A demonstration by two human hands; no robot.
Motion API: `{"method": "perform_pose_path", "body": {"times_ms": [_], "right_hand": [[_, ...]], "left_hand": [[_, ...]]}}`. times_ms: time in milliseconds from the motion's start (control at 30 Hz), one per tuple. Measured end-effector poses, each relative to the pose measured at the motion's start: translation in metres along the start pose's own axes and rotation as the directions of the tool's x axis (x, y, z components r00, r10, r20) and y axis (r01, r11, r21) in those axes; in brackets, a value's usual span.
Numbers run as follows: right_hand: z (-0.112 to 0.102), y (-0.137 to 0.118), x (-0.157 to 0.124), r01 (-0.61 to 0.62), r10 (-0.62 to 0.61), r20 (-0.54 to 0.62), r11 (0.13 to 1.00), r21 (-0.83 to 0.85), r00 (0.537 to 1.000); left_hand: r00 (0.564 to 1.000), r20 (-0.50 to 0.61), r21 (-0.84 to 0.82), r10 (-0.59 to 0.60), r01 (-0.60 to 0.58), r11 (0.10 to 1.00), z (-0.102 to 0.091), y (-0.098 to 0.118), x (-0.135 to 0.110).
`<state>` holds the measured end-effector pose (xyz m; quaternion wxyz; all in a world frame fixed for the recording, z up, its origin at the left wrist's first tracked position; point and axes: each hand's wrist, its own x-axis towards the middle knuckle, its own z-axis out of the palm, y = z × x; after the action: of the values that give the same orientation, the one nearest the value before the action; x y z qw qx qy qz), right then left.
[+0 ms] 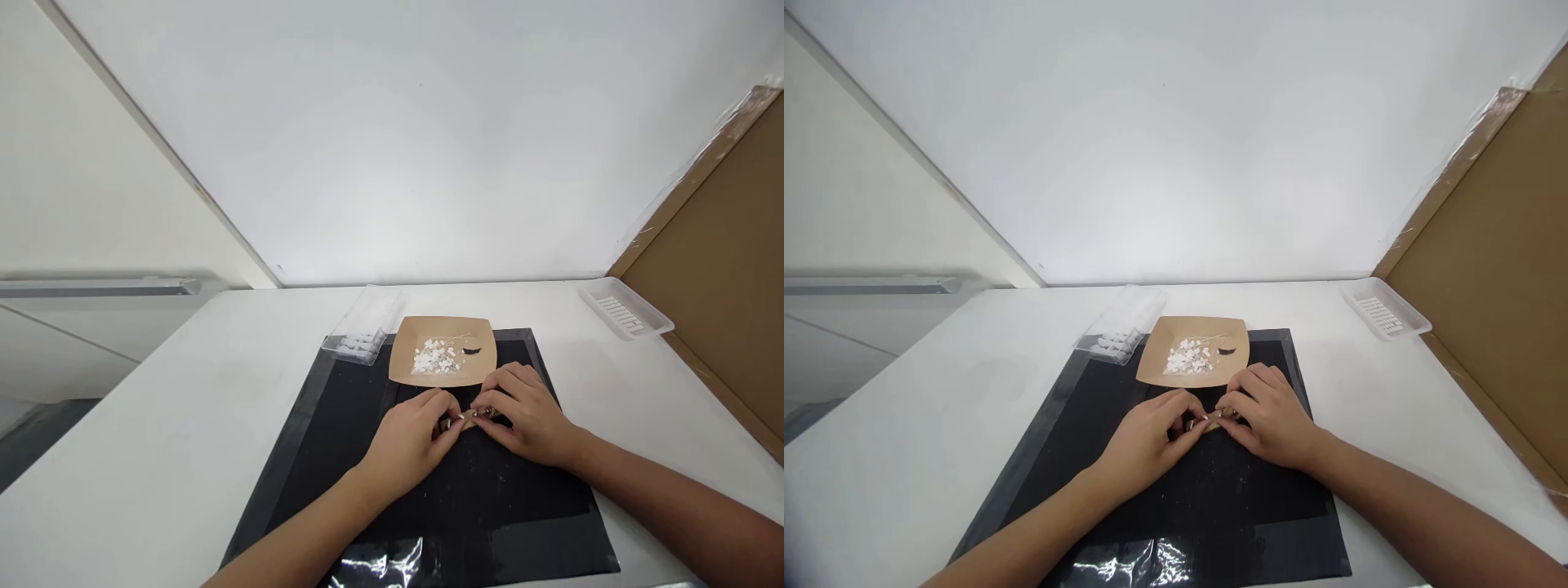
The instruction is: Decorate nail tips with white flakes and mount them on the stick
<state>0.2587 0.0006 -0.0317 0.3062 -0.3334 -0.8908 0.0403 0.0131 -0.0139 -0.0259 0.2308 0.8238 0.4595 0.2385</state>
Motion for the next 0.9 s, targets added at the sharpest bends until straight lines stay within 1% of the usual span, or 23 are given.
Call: {"method": "perform_pose_path", "body": {"times_ms": [367, 667, 767, 900], "right_hand": [[0.0, -0.0001, 0.0004, 0.035, -0.034, -0.054, 0.999, 0.029, 0.998], [0.0026, -0.0018, 0.0003, 0.041, -0.039, -0.035, 0.997, 0.064, 0.999], [0.0026, -0.0014, -0.0011, 0.046, -0.044, -0.028, 0.997, 0.062, 0.999], [0.002, -0.0013, -0.0019, 0.047, -0.045, -0.024, 0.997, 0.063, 0.999]], "left_hand": [[0.999, -0.023, -0.006, 0.026, -0.026, 1.0, 0.0006, -0.0005, 0.0004], [0.999, -0.038, -0.03, -0.005, 0.004, 1.0, 0.0025, -0.0019, 0.0003], [0.998, -0.061, -0.047, 0.035, -0.038, 0.998, 0.0027, -0.0031, -0.0001], [0.99, -0.064, -0.037, 0.124, -0.127, 0.991, 0.0019, -0.0046, -0.0001]]}}
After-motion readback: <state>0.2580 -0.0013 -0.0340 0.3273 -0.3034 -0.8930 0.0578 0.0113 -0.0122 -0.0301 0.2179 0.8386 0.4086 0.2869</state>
